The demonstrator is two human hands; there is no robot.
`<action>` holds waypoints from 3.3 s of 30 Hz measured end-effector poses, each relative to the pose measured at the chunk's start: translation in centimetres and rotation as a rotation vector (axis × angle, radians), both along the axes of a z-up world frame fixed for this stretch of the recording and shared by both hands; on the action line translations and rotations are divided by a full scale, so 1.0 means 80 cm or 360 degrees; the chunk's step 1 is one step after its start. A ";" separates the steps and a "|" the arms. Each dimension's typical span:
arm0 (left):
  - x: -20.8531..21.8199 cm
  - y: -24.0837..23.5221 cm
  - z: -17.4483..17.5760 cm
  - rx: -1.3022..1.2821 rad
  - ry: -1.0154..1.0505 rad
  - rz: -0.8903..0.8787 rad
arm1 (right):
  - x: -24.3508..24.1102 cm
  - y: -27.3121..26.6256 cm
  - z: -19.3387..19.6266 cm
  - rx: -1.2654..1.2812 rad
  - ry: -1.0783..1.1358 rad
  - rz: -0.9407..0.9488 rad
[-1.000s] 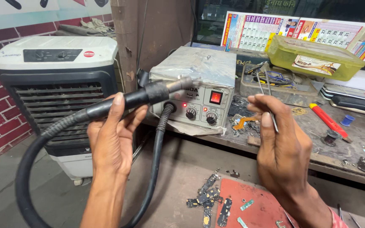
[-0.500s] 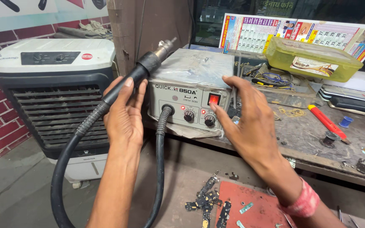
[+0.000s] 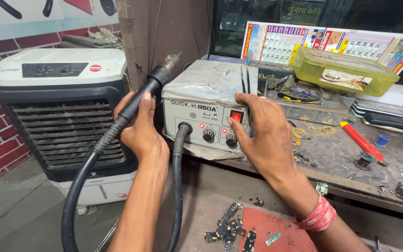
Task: The person uses a hot air gun to heat a small circuit board held with tweezers, then switches to a soldering iron to apply solder to specific points on the board. The person also handles a thin wire and a flexible ribbon cable, applying solder to their ends.
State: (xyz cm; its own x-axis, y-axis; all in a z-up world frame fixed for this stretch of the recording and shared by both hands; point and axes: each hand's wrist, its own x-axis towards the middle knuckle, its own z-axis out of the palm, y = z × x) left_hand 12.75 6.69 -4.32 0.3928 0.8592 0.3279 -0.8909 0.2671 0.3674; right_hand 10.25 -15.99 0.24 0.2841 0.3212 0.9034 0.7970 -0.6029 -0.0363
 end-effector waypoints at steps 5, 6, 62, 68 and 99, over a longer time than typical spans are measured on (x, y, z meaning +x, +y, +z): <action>0.005 -0.014 0.002 -0.0008 0.0147 0.0187 | -0.003 0.002 -0.003 0.0013 0.0007 -0.0023; 0.007 -0.015 0.004 0.0000 0.0209 0.0267 | -0.002 0.004 -0.002 0.0020 -0.0012 -0.0021; -0.109 -0.091 -0.048 0.0528 0.0870 0.0201 | 0.015 0.000 -0.019 0.0133 0.0023 0.0178; -0.127 -0.149 -0.050 0.1207 0.0978 0.0690 | 0.013 0.004 -0.019 0.0193 0.0051 0.0203; -0.143 -0.205 -0.059 0.1516 0.0953 0.0586 | 0.020 0.000 -0.025 0.0231 0.0053 0.0276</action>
